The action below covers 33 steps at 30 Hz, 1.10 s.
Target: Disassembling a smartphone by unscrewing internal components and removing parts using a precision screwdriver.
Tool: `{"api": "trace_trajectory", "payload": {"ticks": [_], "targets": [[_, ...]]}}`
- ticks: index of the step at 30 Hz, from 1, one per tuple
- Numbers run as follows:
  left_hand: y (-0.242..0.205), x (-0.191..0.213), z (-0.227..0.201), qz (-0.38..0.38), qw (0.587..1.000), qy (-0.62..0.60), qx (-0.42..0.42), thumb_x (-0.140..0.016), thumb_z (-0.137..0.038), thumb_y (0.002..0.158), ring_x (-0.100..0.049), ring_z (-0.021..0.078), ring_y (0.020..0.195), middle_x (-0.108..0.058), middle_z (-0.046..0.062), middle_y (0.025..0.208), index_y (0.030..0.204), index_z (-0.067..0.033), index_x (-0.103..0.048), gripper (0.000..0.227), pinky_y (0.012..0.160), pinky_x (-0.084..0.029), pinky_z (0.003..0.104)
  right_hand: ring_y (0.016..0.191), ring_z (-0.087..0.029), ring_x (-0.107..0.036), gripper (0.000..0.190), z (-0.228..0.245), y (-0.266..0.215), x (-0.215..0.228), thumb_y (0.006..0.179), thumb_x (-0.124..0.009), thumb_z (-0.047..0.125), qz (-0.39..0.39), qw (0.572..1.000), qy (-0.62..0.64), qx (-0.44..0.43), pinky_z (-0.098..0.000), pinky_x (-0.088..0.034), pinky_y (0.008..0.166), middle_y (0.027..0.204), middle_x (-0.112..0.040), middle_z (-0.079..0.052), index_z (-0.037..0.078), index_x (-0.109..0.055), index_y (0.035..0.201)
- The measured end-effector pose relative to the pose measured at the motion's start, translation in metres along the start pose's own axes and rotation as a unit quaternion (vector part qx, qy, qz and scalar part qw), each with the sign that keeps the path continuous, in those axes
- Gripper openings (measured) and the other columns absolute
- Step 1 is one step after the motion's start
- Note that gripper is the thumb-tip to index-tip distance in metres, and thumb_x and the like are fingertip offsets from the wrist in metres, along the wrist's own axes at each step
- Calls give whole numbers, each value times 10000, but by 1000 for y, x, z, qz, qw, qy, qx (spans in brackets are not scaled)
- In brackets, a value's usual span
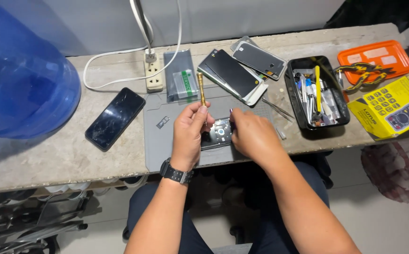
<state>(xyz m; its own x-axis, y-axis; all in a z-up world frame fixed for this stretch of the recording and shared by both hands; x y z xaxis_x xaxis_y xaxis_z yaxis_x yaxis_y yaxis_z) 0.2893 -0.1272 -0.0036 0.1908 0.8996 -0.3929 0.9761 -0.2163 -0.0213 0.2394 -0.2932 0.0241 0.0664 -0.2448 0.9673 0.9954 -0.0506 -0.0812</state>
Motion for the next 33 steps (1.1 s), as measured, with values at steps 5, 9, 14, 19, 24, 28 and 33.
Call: {"api": "trace_trajectory", "payload": {"ticks": [5,9,14,19,24,28,33], "targets": [[-1,1,4,5,1000,-3,12,-712,-248,1083,-673,110,704,-753,120,773,1259,-14,-723,293,646,-575,210,870,-473,-799,267,-1,1,3,875,-717,162,-3,1000,14,-7,-578,-631,787,870,-756,-183,109,-710,1137],[0,4,7,7,1000,-6,19,-728,-239,1071,-677,116,693,-758,127,770,1249,-5,-726,294,636,-577,212,1028,-535,-766,259,3,-3,17,938,-651,128,34,996,74,-39,-641,-602,908,965,-778,-263,80,-711,1186],[1,6,10,8,1000,2,20,-730,-243,1073,-682,118,693,-763,136,769,1238,-7,-729,288,630,-579,216,1044,-499,-767,256,-4,4,13,955,-679,217,21,993,81,-82,-626,-592,913,974,-776,-216,94,-699,1179],[0,8,9,8,1000,2,24,-734,-262,1072,-691,113,693,-769,135,772,1229,-19,-731,290,632,-591,217,1072,-474,-764,319,-6,4,22,958,-688,223,28,991,83,-101,-628,-585,939,996,-780,-172,115,-701,1258],[1,9,11,9,1000,-2,29,-728,-263,1074,-698,110,702,-771,132,780,1231,-24,-724,286,637,-594,212,1095,-516,-757,406,-3,1,21,921,-719,202,54,991,70,-104,-658,-575,959,1067,-782,-238,79,-664,1304],[3,9,14,15,999,4,28,-731,-254,1074,-691,112,697,-774,132,781,1244,-17,-726,292,636,-589,213,1053,-526,-770,371,0,-1,29,935,-699,157,27,990,68,-124,-651,-573,941,1041,-791,-267,35,-662,1283],[0,7,10,16,999,19,30,-721,-231,1073,-673,107,685,-763,122,768,1244,-18,-723,273,642,-579,206,1077,-506,-766,322,-28,2,35,909,-674,190,-26,979,127,-158,-606,-571,981,955,-816,-166,140,-683,1228]]}}
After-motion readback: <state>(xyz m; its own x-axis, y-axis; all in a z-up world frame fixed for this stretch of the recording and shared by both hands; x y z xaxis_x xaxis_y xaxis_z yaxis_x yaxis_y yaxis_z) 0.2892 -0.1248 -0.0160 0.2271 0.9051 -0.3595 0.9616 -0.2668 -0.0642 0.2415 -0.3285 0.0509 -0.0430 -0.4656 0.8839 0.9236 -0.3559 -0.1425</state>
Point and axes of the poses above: each hand's wrist, its own y-axis towards the middle knuckle, its own x-axis out of the back of the hand, z = x × y, the point moved 6 cm from there along y, towards the middle knuckle
